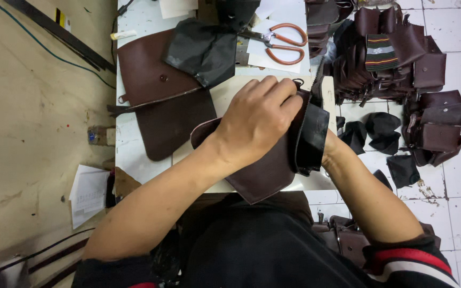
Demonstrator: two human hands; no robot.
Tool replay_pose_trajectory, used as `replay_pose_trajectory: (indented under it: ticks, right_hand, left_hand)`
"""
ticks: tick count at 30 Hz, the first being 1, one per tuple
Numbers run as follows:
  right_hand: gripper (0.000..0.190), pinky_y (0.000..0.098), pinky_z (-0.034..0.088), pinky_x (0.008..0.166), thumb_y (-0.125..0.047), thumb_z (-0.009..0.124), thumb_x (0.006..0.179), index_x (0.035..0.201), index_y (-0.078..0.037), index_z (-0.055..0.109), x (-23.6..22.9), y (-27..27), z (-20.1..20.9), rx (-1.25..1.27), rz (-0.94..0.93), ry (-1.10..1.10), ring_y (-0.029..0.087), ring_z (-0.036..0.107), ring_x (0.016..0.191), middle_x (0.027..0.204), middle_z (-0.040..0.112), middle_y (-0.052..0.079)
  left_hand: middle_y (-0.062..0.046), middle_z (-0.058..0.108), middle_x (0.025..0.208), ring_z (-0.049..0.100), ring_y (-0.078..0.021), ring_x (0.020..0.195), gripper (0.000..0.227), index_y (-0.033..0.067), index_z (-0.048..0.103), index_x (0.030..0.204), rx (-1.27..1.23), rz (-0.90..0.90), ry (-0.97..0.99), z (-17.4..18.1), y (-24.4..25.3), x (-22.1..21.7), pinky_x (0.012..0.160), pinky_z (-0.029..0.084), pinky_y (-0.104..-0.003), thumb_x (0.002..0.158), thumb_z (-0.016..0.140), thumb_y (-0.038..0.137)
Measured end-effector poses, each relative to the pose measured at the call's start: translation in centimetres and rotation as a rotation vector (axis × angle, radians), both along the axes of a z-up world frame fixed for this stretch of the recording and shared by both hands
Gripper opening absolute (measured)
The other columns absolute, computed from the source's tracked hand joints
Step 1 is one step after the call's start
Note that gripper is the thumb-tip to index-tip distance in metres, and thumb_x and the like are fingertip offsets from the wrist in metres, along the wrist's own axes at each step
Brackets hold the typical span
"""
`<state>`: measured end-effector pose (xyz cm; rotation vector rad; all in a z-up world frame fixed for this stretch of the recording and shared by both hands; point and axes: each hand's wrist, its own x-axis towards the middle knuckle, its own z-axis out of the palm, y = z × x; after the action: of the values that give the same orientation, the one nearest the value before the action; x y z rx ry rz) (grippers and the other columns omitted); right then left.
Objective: The person assembles a leather bag by fitting a black interior lining into a brown leather shell and tucking the edges together by hand.
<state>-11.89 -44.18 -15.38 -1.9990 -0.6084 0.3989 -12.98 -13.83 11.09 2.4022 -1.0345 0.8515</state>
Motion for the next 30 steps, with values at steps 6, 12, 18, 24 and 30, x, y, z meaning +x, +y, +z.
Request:
replay_pose_trajectory:
  ticks: [6, 12, 18, 24, 30]
  right_hand:
    - [0.046, 0.0575, 0.046, 0.102, -0.014, 0.068, 0.082, 0.127, -0.001, 0.066, 0.1, 0.1, -0.1, -0.005, -0.014, 0.005, 0.043, 0.060, 0.121, 0.121, 0.066, 0.025]
    - [0.046, 0.0574, 0.046, 0.102, -0.015, 0.068, 0.083, 0.127, -0.002, 0.066, 0.4, 0.2, 0.1, -0.007, -0.024, 0.010, 0.042, 0.060, 0.120, 0.121, 0.066, 0.025]
    - [0.045, 0.0572, 0.046, 0.101, -0.015, 0.067, 0.083, 0.127, -0.002, 0.066, 0.7, 0.1, 0.7, -0.013, -0.030, 0.010, 0.042, 0.060, 0.120, 0.121, 0.066, 0.025]
    - [0.045, 0.0570, 0.047, 0.101, -0.016, 0.067, 0.084, 0.127, -0.002, 0.066, 0.9, 0.2, 1.1, -0.016, -0.035, 0.013, 0.042, 0.060, 0.120, 0.120, 0.066, 0.025]
    - [0.044, 0.0569, 0.047, 0.101, -0.017, 0.066, 0.085, 0.127, -0.003, 0.066, 0.8, 0.3, 1.3, -0.014, -0.045, 0.019, 0.042, 0.060, 0.119, 0.120, 0.066, 0.024]
  left_hand:
    - [-0.010, 0.057, 0.091, 0.058, -0.0268, 0.073, 0.013, 0.0006, 0.062, 0.099, -0.043, 0.034, 0.006, -0.8, -0.1, 1.4, 0.059, 0.051, -0.039, 0.091, 0.066, -0.009]
    - [-0.011, 0.058, 0.120, 0.066, -0.0339, 0.103, 0.055, 0.0048, 0.067, 0.127, -0.021, -0.221, 0.424, -0.1, 1.1, 2.0, 0.077, 0.061, -0.049, 0.082, 0.089, 0.026]
    - [-0.005, 0.058, 0.093, 0.063, -0.0340, 0.067, 0.037, 0.0099, 0.067, 0.100, -0.002, -0.247, 0.500, -0.3, 0.1, 4.0, 0.049, 0.047, -0.049, 0.080, 0.090, 0.032]
    - [-0.004, 0.062, 0.083, 0.072, -0.0374, 0.079, 0.029, 0.0155, 0.068, 0.104, -0.050, -0.224, 0.603, -0.3, -0.4, 5.6, 0.068, 0.057, -0.053, 0.085, 0.083, 0.032]
    - [-0.007, 0.064, 0.078, 0.071, -0.0374, 0.081, 0.011, 0.0150, 0.070, 0.091, -0.171, -0.209, 0.623, -1.4, -0.3, 6.5, 0.069, 0.057, -0.050, 0.092, 0.074, 0.026]
